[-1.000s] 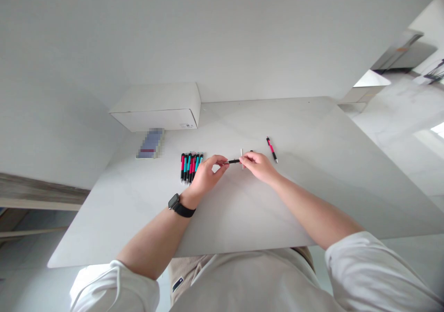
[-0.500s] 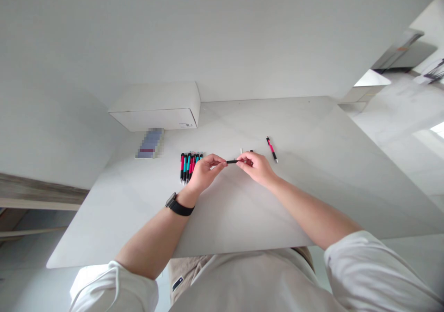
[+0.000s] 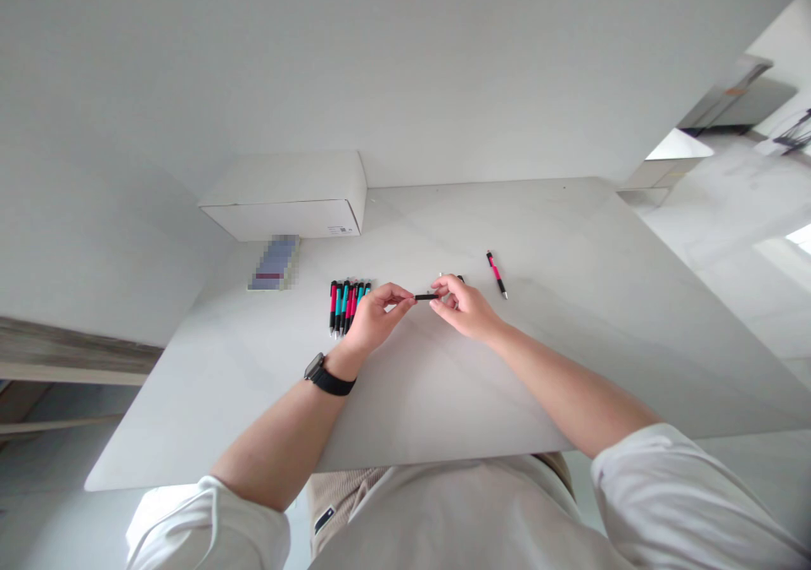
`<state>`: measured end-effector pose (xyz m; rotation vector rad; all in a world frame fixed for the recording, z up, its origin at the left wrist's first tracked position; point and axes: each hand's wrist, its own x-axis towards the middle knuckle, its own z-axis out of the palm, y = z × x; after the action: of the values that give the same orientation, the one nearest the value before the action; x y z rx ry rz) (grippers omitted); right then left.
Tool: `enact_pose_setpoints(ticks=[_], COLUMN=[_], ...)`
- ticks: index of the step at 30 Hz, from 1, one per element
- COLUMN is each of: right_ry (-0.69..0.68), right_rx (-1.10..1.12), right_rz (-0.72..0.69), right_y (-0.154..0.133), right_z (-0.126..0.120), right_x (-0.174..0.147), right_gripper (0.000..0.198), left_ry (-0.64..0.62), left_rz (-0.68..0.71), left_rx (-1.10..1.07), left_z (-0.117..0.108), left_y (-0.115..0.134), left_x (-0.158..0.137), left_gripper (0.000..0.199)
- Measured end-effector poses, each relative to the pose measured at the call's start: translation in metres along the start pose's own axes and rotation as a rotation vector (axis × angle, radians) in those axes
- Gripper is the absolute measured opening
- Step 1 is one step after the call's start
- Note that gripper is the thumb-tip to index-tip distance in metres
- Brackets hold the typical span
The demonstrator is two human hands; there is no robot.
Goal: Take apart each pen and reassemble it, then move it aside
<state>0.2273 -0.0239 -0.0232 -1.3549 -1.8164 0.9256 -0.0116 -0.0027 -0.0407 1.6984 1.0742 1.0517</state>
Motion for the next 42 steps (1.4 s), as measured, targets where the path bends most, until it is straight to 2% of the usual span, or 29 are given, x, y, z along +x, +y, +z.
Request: enact_pose_setpoints(ticks=[4,8,11,15,19,22,27,35,38,42], right_ry=[-0.062,-0.042,-0.040,-0.111,-0.066,-0.036,-0.093,0.076,0.127,0.168], right_rx=[-0.012,-0.021,0.019,0.019,-0.020,-0.014,-0.013,-0.109,-0.097,-0.082], right_rz=[0.044,-0.002,0.002,0.048,-0.002,-0.009,0.034,-0.104,-0.111,-0.088], right_y=[0.001,0.002,0.002,0.002,0.002,0.002,0.000,-0.001,0.002,0.004], right_z=[0.000,0.000,0.000,0.001,0.003,0.003,0.003,0.006,0.005,0.003], right_x=[0.000,0.000,0.000,0.000,0.000,0.000,-0.001,-0.001,-0.001,-0.001], right_gripper=[0.031,0.023,0.031,0.032,0.024,0.028,0.032,0.013,0.013,0.015], left_ry=[-0.008,-0.002,0.005,-0.007,-0.010,-0.014,-0.015,-0.010,0.035,0.064], left_rz=[0.000,0.014,0.019,0.012,0.011,0.009,0.020,0.000,0.026,0.157], left_rx=[0.009,0.027,0.029,0.025,0.046,0.057,0.089,0.083,0.187,0.509], left_z=[0.000,0.000,0.000,0.000,0.000,0.000,-0.001,-0.001,-0.004,-0.016], left_y=[-0.001,-0.001,0.000,0.001,0.001,0.002,0.006,0.004,0.002,0.000], left_x=[0.000,0.000,0.000,0.000,0.000,0.000,-0.001,-0.001,0.000,0.004], left_gripper=[0.023,0.024,0.025,0.025,0.024,0.023,0.025,0.024,0.019,0.013])
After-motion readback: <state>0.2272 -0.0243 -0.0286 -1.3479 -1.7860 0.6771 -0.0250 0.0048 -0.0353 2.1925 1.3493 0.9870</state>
